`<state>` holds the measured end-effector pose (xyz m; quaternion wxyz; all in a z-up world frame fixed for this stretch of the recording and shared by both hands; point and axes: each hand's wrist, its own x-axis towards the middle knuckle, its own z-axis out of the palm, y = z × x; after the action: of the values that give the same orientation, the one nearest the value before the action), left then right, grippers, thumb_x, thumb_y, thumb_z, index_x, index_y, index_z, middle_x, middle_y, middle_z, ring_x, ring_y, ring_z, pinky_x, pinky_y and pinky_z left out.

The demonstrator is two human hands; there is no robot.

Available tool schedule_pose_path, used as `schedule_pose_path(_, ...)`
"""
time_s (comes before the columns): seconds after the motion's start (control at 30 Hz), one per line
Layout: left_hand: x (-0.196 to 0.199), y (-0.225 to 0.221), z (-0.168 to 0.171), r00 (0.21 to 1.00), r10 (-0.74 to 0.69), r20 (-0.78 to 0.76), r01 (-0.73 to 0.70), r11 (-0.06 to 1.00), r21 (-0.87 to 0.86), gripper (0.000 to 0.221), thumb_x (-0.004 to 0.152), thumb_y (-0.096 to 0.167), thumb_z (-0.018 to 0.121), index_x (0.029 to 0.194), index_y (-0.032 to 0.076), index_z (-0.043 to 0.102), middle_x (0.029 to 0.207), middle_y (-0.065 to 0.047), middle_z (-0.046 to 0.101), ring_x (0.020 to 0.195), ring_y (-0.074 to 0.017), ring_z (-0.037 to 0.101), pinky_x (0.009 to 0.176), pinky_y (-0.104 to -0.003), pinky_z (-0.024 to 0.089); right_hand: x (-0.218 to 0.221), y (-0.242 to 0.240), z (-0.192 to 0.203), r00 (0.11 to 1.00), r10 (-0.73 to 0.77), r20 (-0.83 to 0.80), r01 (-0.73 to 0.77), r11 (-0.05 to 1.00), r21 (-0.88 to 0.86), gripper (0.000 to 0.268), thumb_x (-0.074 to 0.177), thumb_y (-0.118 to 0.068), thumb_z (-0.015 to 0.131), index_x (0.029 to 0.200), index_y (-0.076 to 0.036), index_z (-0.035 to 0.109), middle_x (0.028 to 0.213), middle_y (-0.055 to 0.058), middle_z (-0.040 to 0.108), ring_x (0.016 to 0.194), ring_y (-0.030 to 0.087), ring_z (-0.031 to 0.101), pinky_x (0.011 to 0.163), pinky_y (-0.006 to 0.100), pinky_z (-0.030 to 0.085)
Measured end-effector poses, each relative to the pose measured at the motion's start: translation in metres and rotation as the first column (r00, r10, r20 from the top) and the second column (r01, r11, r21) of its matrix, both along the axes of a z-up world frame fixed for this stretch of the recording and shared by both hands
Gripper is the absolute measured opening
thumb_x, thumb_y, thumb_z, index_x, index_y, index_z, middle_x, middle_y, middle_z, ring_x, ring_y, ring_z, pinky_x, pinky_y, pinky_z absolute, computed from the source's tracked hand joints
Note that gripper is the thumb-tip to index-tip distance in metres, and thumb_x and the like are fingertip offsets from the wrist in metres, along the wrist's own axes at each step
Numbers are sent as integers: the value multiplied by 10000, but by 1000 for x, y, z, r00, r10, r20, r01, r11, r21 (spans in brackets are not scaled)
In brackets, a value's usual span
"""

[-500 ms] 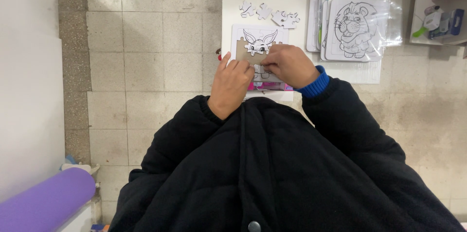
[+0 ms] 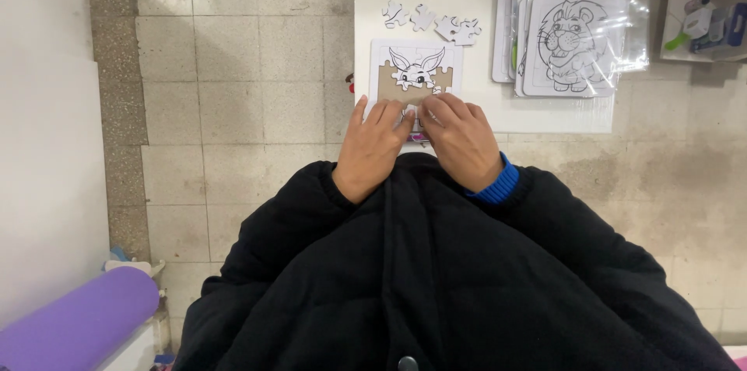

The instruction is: Assembling a small wooden animal-shaped puzzle on a display counter.

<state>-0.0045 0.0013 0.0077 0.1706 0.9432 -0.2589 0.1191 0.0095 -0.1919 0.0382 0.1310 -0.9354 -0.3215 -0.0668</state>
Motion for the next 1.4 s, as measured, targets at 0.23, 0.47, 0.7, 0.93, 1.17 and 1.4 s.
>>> schedule_pose_path(0.23,-1,0,2,998,3,-63,-4,1000,-23,369,944,121,568,1293,92,683,1169,-35,588,1186,-214,570,1140,-582,380,-6,-3,-6,1000,-11,1,10,999,40,305,885,-89,701,1186,-45,716,1321,44,649,1312,236,568,1025,400,465)
schedule_pose_path(0.47,-3,3,-3,998,-38,-40,37,999,-24,400,939,123,553,1315,31,656,1255,-62,598,1263,-237,551,1132,-551,383,-8,-4,-7,999,11,41,-13,999,38,296,879,-116,728,1155,-11,712,1317,74,666,1273,254,589,1024,404,464)
schedule_pose_path(0.7,-4,7,-2,994,-79,-71,68,987,-147,363,926,155,587,1240,-20,639,1273,-104,627,1277,-273,597,1131,-475,427,-7,0,-8,992,-47,-113,62,989,135,308,886,-107,726,1192,-69,723,1236,58,687,1206,238,620,1014,398,480)
schedule_pose_path(0.93,-4,1,-2,999,-41,29,42,998,-50,353,941,115,598,1239,-67,649,1245,-141,633,1247,-278,607,1134,-431,434,-8,6,-10,997,-72,-7,72,997,29,362,913,-165,744,1269,-105,732,1096,56,628,1066,270,603,919,433,479)
schedule_pose_path(1.17,13,5,3,992,-125,13,126,988,-93,102,865,67,592,929,35,665,967,-92,625,994,-267,624,954,-396,494,0,7,-14,987,38,153,-26,996,-80,246,860,-126,667,1093,-70,724,1266,65,645,1342,267,531,1071,479,432)
schedule_pose_path(1.4,13,1,6,992,-121,16,122,988,-93,192,833,79,595,983,13,695,973,-78,606,979,-251,611,880,-373,493,-2,7,-20,957,129,260,-93,985,-144,264,852,-137,636,1052,5,732,1266,102,642,1308,259,531,1075,483,408)
